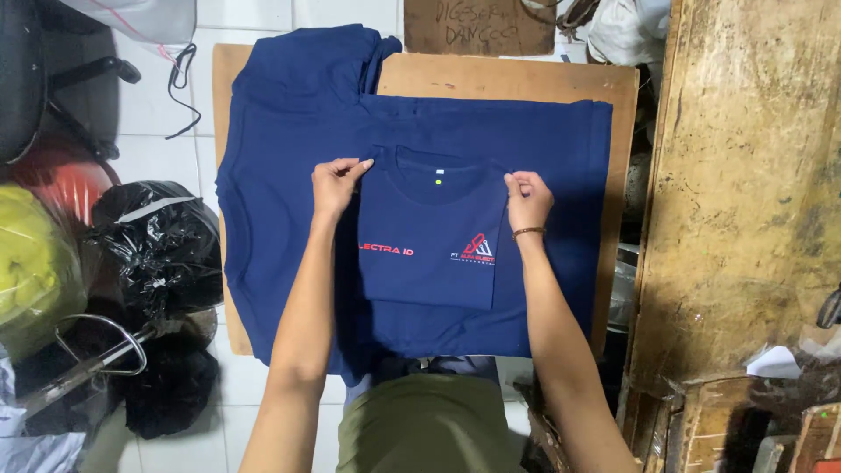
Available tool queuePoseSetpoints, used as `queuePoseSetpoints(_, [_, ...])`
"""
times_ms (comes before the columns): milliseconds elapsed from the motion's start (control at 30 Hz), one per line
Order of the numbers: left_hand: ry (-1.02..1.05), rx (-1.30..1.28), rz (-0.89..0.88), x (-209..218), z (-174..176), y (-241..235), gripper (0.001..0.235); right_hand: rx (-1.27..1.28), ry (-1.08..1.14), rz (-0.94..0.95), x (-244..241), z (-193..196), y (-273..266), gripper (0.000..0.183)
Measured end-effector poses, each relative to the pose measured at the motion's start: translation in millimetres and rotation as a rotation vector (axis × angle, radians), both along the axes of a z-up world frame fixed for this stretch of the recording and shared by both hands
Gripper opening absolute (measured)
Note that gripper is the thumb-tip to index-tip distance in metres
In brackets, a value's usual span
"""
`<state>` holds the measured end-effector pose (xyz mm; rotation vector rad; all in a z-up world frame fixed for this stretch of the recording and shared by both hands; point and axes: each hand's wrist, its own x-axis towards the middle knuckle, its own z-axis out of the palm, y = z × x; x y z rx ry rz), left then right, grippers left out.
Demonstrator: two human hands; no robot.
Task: Smoothing and aligning a t-shirt on a wooden board before placing it into a heat press machine
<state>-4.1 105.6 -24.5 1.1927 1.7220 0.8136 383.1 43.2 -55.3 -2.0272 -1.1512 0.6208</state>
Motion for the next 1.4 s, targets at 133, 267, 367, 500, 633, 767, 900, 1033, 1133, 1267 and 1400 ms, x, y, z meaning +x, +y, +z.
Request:
queuePoseSetpoints(133, [-0.015,-0.039,0.04,1,-3,-12,0.021,-0.093,0.236,-0.091,-1,9,-9,0.009])
queuePoseSetpoints(267, [0.0,-0.117,0.005,-9,17,-54,0.017,-0.212,0.293,0.009,-7,36,-44,0.016])
queuePoseSetpoints(367, [-0.022,-0.23,0.037,-12,17,-102,0.015,-0.305,0.32,0.013,-11,17,-96,0.038])
queuePoseSetpoints(500, [-0.185,-0.329,0.097,-5,37,-118,0.01,-0.318,0.246,-0.026,-23,27,-124,0.028])
queuePoseSetpoints(633, [-0.2,-0.328,0.121,-9,41,-122,0.012,-0.257,0.258,-0.021,-24,26,-136,0.017])
queuePoseSetpoints(767, [-0.137,-0.314,0.062,-18,16,-129,0.008,-0.325,0.233,0.01,-21,21,-151,0.025])
queuePoseSetpoints(900, [-0.153,-0.295,0.108,-10,35,-130,0.011,-0.274,0.275,-0.08,-36,32,-150,0.029])
queuePoseSetpoints(1033, [-0.164,-0.26,0.128,-9,44,-136,0.01,-0.245,0.227,-0.103,-40,22,-153,0.028])
queuePoseSetpoints(1133, [-0.136,-0.229,0.122,-10,37,-136,0.009,-0.232,0.23,-0.121,-41,13,-152,0.027])
queuePoseSetpoints(1267, [-0.052,-0.201,0.075,-11,22,-145,0.005,-0.258,0.209,-0.117,-41,18,-155,0.026])
queuePoseSetpoints(1400, [0.092,-0.238,0.057,-14,42,-150,0.006,-0.245,0.214,-0.119,-37,12,-156,0.027])
